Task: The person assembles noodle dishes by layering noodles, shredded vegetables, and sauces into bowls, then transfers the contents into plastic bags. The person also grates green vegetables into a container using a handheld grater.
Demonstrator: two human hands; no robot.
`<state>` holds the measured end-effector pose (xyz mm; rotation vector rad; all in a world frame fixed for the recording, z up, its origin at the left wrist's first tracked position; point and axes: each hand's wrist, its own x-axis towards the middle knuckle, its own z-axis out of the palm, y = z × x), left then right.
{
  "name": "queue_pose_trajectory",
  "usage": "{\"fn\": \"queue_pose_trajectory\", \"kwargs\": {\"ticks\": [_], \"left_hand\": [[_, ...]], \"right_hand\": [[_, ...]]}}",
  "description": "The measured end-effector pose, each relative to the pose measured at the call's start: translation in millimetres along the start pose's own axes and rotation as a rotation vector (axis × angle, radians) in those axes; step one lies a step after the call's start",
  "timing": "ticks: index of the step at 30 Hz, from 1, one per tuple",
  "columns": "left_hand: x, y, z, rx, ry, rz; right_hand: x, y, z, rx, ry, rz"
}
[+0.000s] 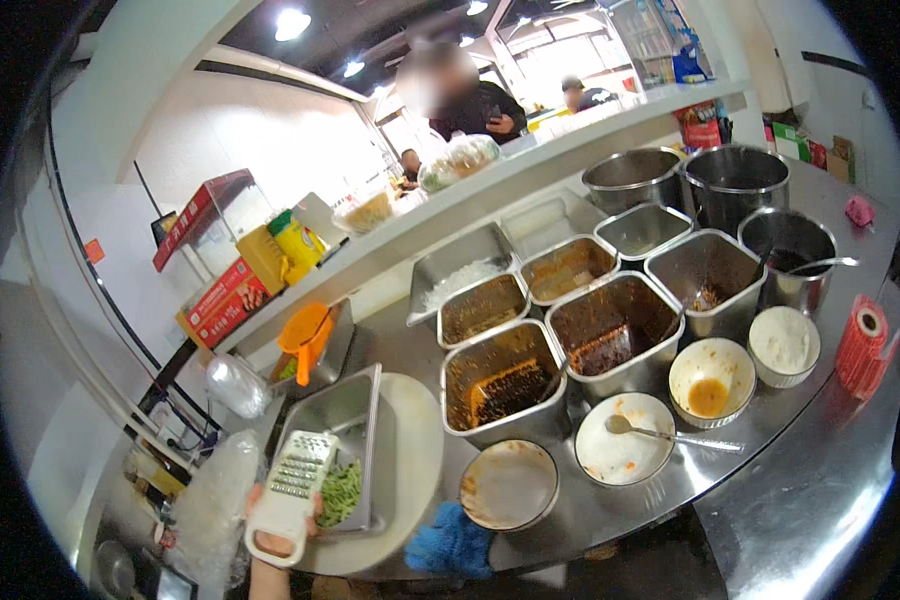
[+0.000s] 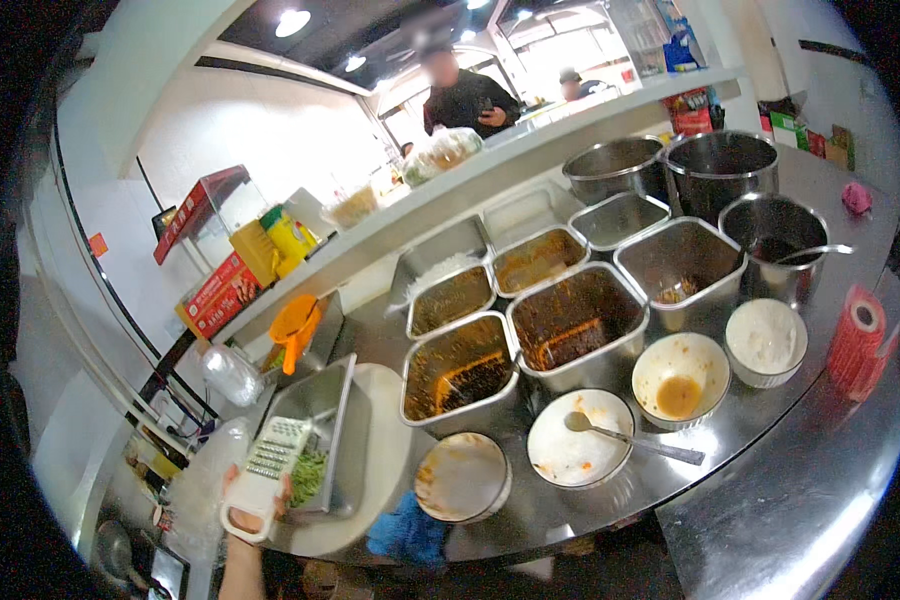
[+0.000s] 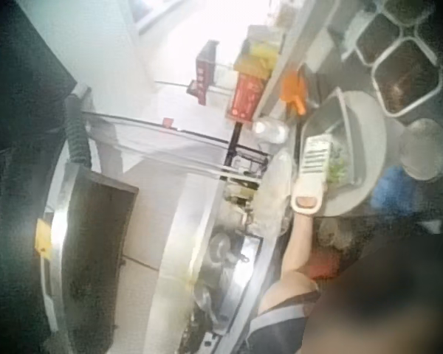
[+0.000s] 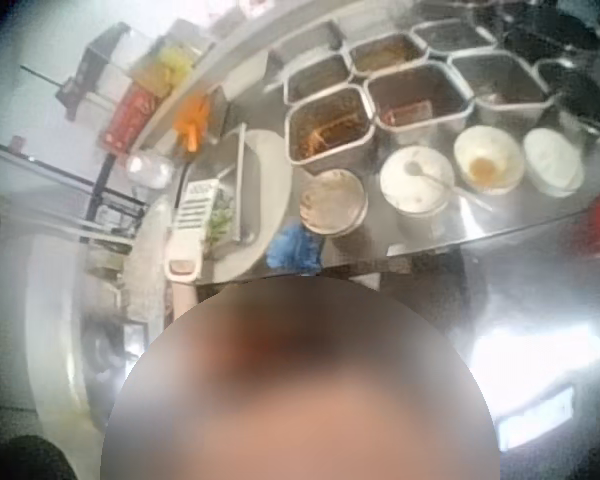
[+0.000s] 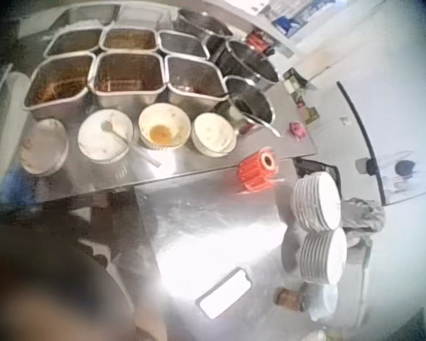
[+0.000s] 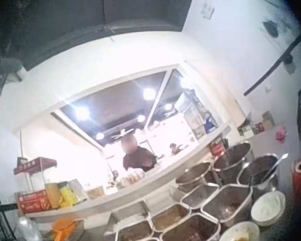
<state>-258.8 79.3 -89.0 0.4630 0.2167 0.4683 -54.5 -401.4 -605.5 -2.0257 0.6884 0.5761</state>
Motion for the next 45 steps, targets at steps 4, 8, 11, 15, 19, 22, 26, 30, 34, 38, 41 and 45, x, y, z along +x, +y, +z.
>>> {"fn": "queue_pose_trajectory", "kwargs": {"ticks": [4, 8, 11, 15, 19, 22, 26, 30, 34, 38, 41, 45], "left_hand": [[-8.5, 1.1, 14.0, -0.044, 0.030, 0.000], [-9.0, 16.9, 12.9, -0.076, 0.035, -0.040], [-7.5, 24.0, 24.3, -0.225, 0.000, -0.170], [-11.9, 29.8, 12.5, -0.053, 0.041, -0.041], [-8.3, 23.8, 6.1, -0.199, 0.123, -0.049], [-11.5, 28.9, -0.3, -0.216, 0.116, -0.047], [-6.3, 27.4, -2.9, -0.312, 0.128, -0.098], [-10.4, 38.3, -2.6, -0.288, 0.144, -0.152], [-2.5, 45.7, -35.9, -0.315, 0.044, -0.253], [2.0, 51.6, -35.2, -0.234, 0.011, -0.356], [4.8, 51.5, -35.7, -0.473, -0.037, -0.421], [-1.2, 65.9, -41.9, -0.531, 0.039, -0.498]], "right_hand": [[-54.8, -19.7, -44.5, 0.124, 0.021, -0.003], [-132.9, -39.7, -100.3, 0.270, 0.036, 0.006], [-206.8, -50.9, -148.7, 0.395, 0.048, 0.038], [-319.1, -61.9, -208.7, 0.553, 0.022, 0.097], [-428.6, -62.5, -252.3, 0.718, -0.041, 0.210], [-492.3, -66.3, -259.5, 0.771, -0.201, 0.246], [-543.9, -118.4, -240.8, 0.692, -0.520, 0.004], [-554.3, -325.1, -153.1, 0.519, -0.969, -0.674], [-577.1, -553.2, -17.0, 0.463, -0.986, -0.976], [-612.6, -719.5, 72.1, 0.428, -0.945, -0.985], [-604.0, -770.2, 108.8, 0.591, -0.964, -0.738], [-583.8, -729.6, 122.0, 0.634, -1.177, -0.602]]}}
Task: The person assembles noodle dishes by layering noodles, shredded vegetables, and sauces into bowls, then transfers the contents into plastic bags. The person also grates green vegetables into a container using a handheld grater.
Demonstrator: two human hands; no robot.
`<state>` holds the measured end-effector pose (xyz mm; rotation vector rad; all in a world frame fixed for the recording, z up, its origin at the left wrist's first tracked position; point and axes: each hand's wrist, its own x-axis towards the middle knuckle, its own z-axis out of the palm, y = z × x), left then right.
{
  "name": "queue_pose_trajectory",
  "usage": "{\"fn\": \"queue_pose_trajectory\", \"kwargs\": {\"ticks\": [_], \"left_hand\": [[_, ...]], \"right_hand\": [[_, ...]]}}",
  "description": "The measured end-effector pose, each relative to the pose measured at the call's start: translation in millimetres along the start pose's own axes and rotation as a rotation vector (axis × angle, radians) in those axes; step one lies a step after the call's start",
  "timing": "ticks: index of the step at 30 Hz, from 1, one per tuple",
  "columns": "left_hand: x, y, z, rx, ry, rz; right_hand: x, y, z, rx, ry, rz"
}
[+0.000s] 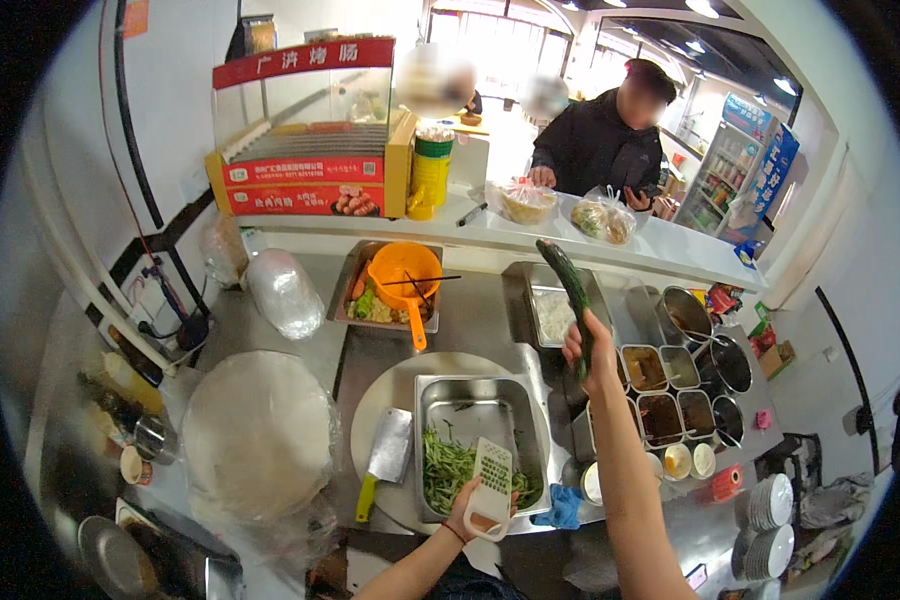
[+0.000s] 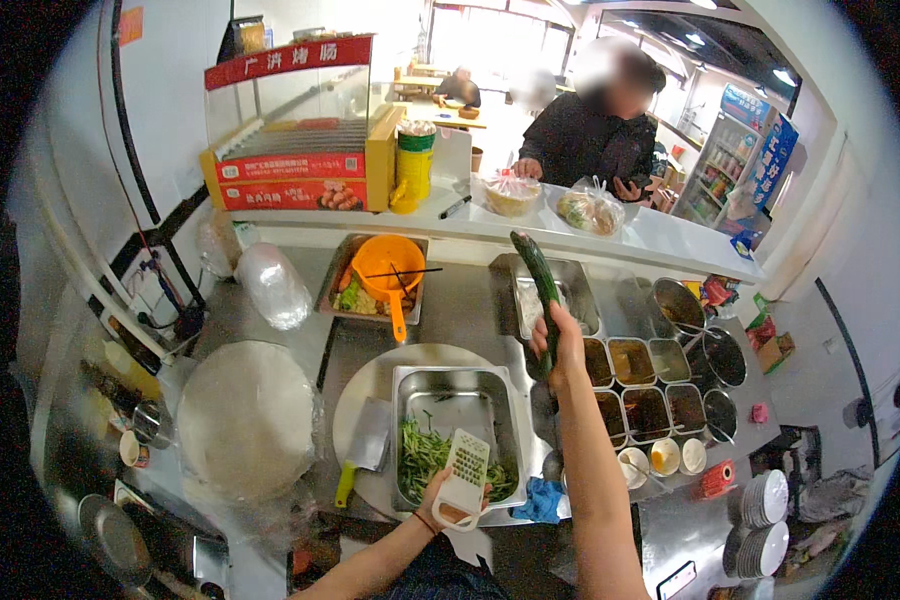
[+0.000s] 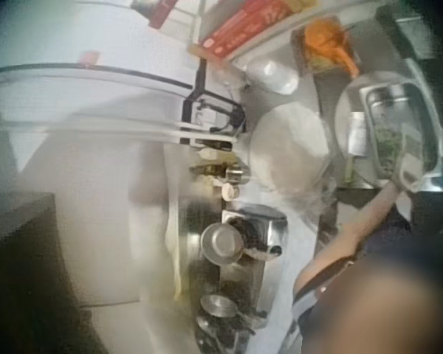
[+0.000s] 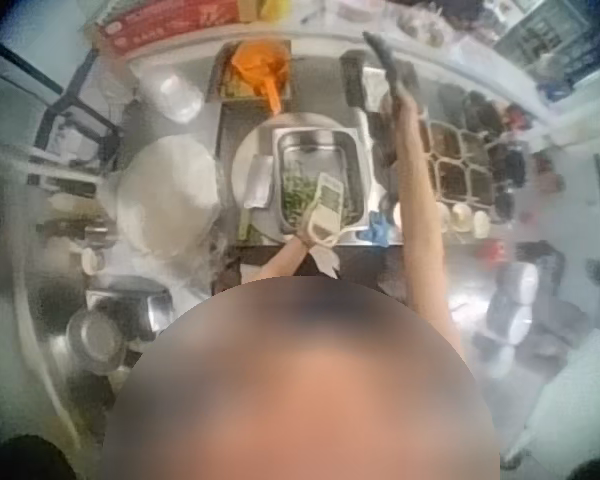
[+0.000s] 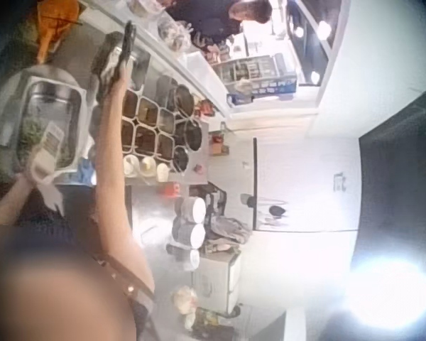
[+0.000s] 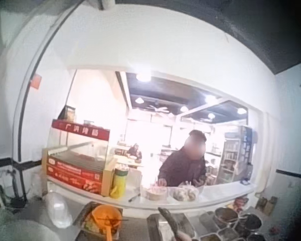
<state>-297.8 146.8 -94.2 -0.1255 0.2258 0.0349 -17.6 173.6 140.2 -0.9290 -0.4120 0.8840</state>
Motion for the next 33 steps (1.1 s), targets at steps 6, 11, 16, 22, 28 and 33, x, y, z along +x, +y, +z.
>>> {"fn": "queue_pose_trajectory", "kwargs": {"ticks": [6, 11, 16, 22, 28, 33], "left_hand": [[-6.4, 20.7, 8.7, 0.146, 0.119, 0.072], [8.8, 44.7, 44.8, 0.192, 0.197, 0.159], [20.0, 57.3, 68.8, 0.275, 0.316, 0.228], [15.4, 16.6, 55.8, 0.522, 0.318, 0.045], [15.2, 64.3, 46.4, 0.315, 0.428, 0.107], [13.7, -1.0, 65.0, 0.591, 0.396, 0.072]], "right_hand": [[-148.8, 37.3, -4.6, -0.227, 0.020, -0.140], [-224.6, 106.1, -20.9, -0.818, 0.132, 0.228], [-251.3, 92.4, 16.2, -0.945, 0.005, 0.414], [-208.0, 109.0, -20.1, -1.030, 0.151, 0.241], [-254.5, 98.7, -7.5, -1.077, -0.256, 0.239], [-199.5, 108.7, -34.2, -0.865, 0.164, 0.294]]}}
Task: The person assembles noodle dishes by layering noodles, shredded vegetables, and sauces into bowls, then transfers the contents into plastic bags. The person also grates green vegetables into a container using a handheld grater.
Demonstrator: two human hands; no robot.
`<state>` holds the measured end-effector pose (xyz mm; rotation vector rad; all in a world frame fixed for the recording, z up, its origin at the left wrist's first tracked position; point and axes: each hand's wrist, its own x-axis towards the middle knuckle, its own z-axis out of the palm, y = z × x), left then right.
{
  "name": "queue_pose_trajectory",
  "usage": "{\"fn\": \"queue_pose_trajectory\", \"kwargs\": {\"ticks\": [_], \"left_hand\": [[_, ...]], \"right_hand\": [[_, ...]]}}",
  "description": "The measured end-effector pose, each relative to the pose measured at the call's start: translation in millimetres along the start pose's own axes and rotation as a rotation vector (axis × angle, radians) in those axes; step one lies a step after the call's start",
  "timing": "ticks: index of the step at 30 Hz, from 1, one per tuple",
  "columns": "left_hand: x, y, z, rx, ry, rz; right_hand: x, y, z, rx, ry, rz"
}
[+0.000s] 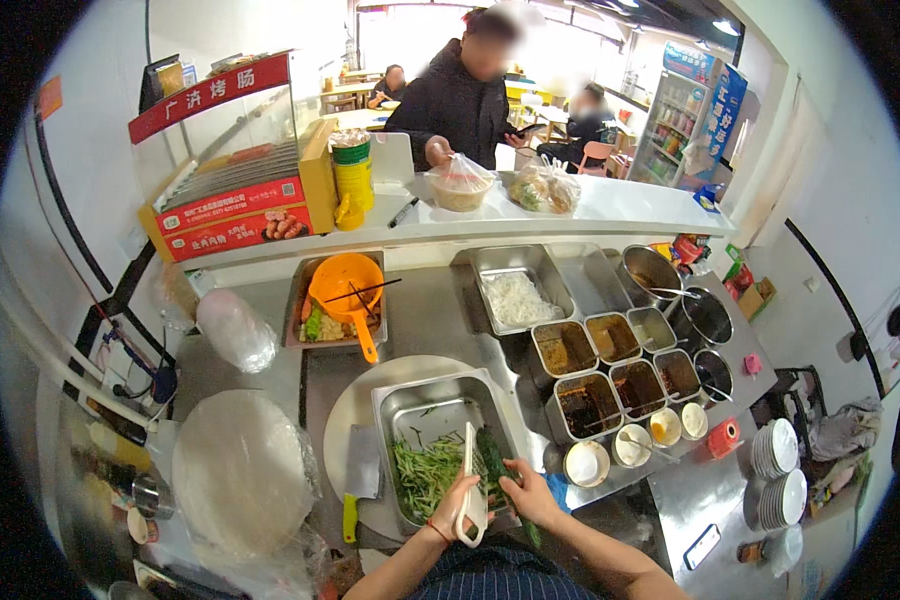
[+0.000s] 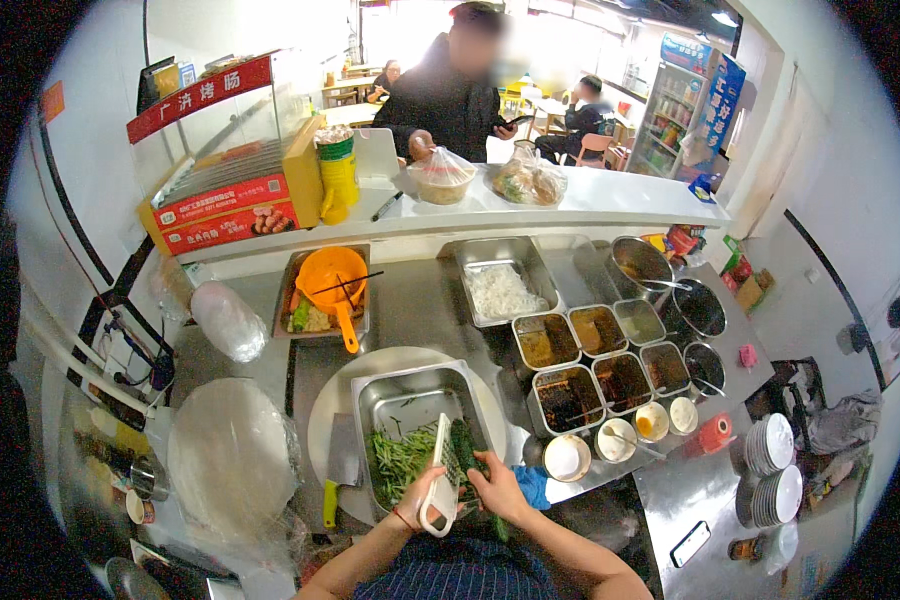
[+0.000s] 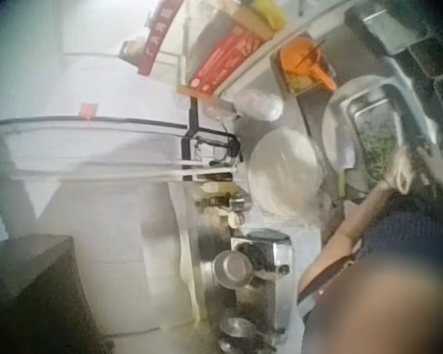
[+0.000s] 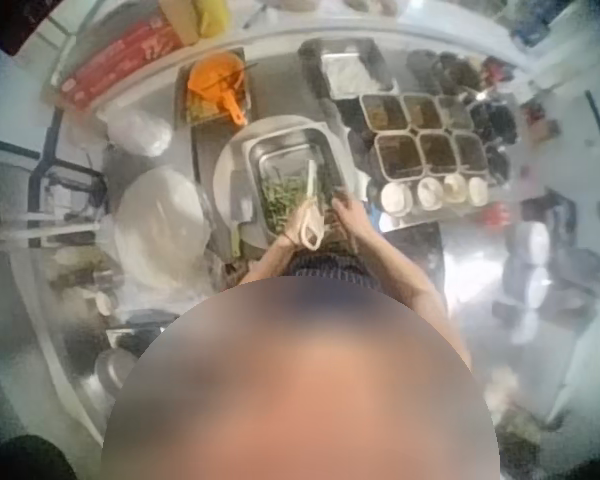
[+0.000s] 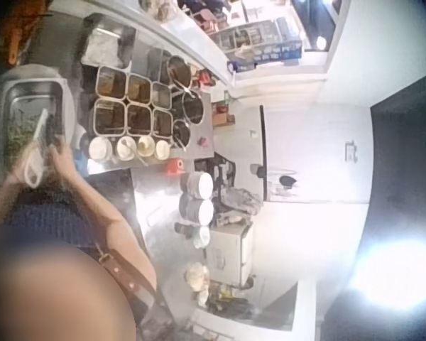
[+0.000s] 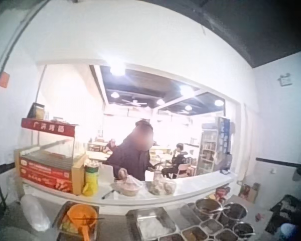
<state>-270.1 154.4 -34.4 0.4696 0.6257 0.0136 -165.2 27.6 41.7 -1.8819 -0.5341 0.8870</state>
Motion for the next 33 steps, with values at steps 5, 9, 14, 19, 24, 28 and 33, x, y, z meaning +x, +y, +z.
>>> {"fn": "queue_pose_trajectory", "kwargs": {"ticks": [5, 9, 14, 19, 24, 28, 33], "left_hand": [[15.3, 33.6, -26.2, -0.214, 0.006, 0.020], [-15.4, 0.0, 23.3, 0.060, 0.047, 0.007], [7.9, 37.9, -23.9, -0.206, -0.017, 0.065], [-17.5, -8.5, 19.8, 0.108, 0.007, 0.051], [2.3, 20.3, -36.8, -0.088, 0.074, 0.114], [-26.6, -17.2, 24.2, 0.147, 0.086, 0.112], [-20.4, 39.4, 1.1, -0.212, 0.078, 0.102]], "right_hand": [[-53.6, -6.5, 0.1, -0.215, -0.259, -0.282], [9.3, 5.9, -6.4, -0.028, -0.066, 0.009], [-42.8, -13.0, 1.8, -0.228, -0.305, -0.257], [33.1, 20.0, 0.9, -0.077, 0.014, -0.067], [-43.4, -14.4, 5.1, -0.243, -0.314, -0.233], [39.2, 20.4, 5.4, -0.077, -0.044, -0.055], [-38.9, -2.7, 12.7, -0.218, -0.392, -0.254]]}}
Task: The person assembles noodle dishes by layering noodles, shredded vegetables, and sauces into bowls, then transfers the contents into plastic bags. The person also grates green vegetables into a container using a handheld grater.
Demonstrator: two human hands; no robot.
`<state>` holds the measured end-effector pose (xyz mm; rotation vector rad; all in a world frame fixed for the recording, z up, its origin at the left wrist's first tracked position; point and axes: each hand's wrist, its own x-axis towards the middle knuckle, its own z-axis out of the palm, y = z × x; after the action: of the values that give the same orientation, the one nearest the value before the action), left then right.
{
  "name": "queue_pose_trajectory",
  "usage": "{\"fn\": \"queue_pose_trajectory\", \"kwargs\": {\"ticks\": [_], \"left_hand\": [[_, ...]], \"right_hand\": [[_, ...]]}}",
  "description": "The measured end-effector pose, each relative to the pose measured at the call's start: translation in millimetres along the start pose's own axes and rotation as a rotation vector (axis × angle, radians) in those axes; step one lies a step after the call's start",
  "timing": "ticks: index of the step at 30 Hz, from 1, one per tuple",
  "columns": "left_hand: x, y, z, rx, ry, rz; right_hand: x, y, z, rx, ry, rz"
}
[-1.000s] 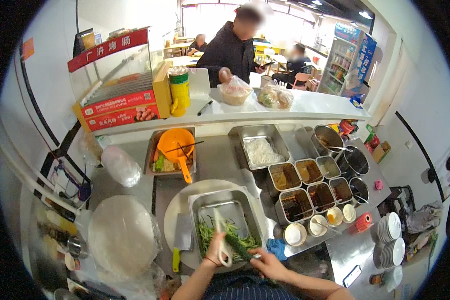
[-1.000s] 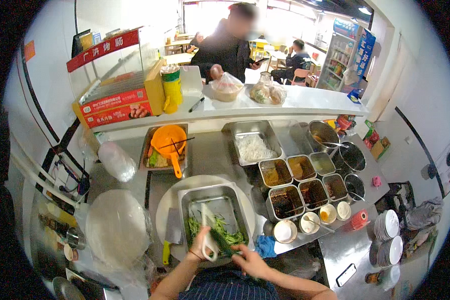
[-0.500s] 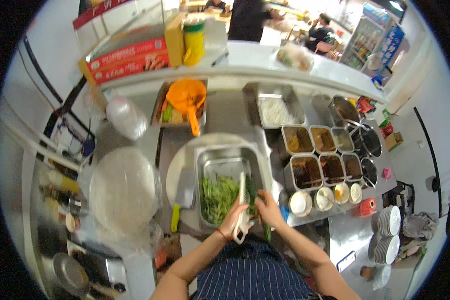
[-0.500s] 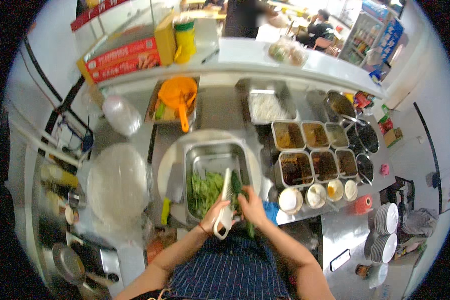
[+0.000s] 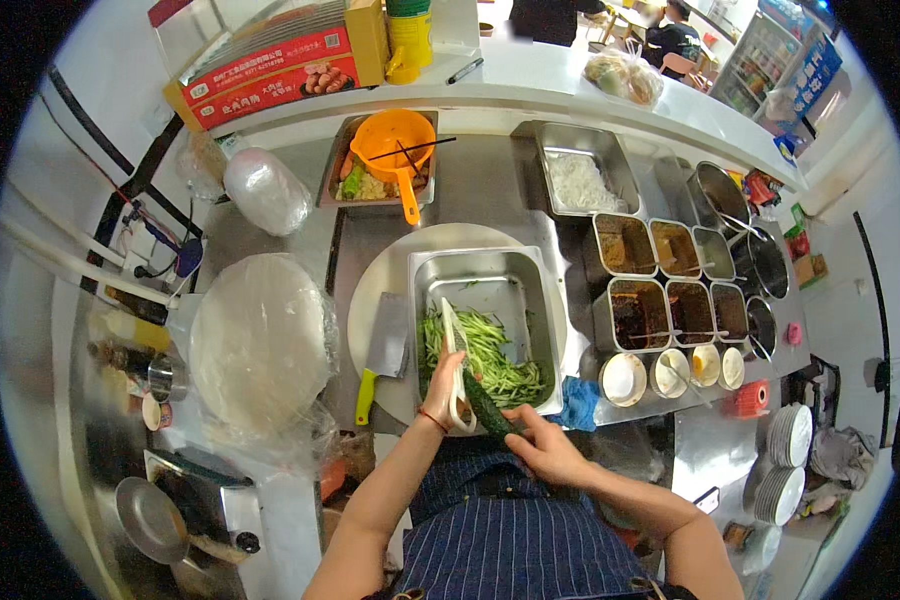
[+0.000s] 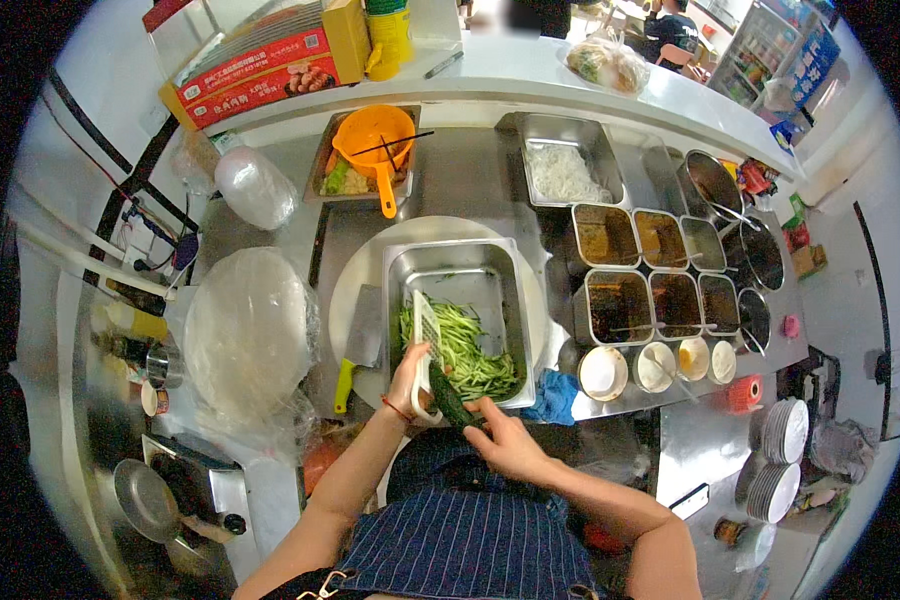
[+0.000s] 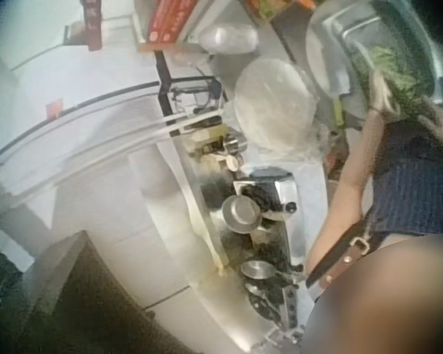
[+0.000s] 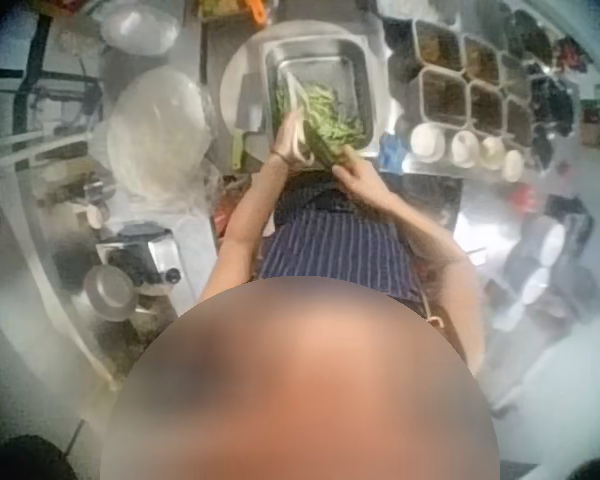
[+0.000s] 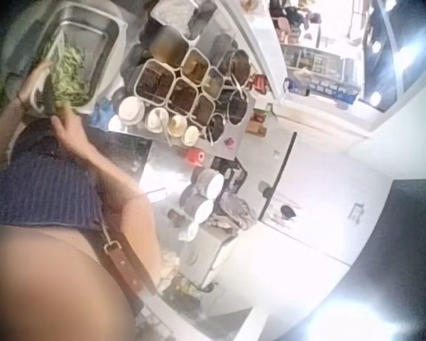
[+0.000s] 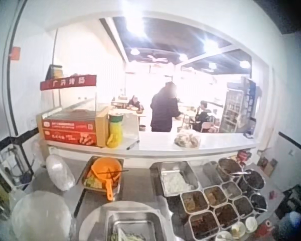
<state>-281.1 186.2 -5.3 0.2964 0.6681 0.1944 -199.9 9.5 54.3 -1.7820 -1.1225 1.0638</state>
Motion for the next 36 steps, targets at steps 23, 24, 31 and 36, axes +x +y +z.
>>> {"fn": "queue_pose_trajectory", "kwargs": {"ticks": [23, 24, 31, 36], "left_hand": [[6.2, -55.0, -17.8, 0.239, 0.018, -0.002], [-15.0, -54.4, -0.9, 0.307, -0.065, 0.032], [15.2, -7.5, -29.8, -0.090, -0.013, 0.100], [28.8, 5.8, -23.8, -0.101, -0.100, 0.219]], "right_hand": [[87.2, 46.7, -27.6, -0.057, 0.267, 0.163], [101.0, 40.2, -37.8, 0.015, 0.318, 0.228], [46.9, 10.6, -30.0, 0.216, -0.157, 0.103], [1.2, -14.7, -11.9, -0.105, 0.057, -0.006]]}}
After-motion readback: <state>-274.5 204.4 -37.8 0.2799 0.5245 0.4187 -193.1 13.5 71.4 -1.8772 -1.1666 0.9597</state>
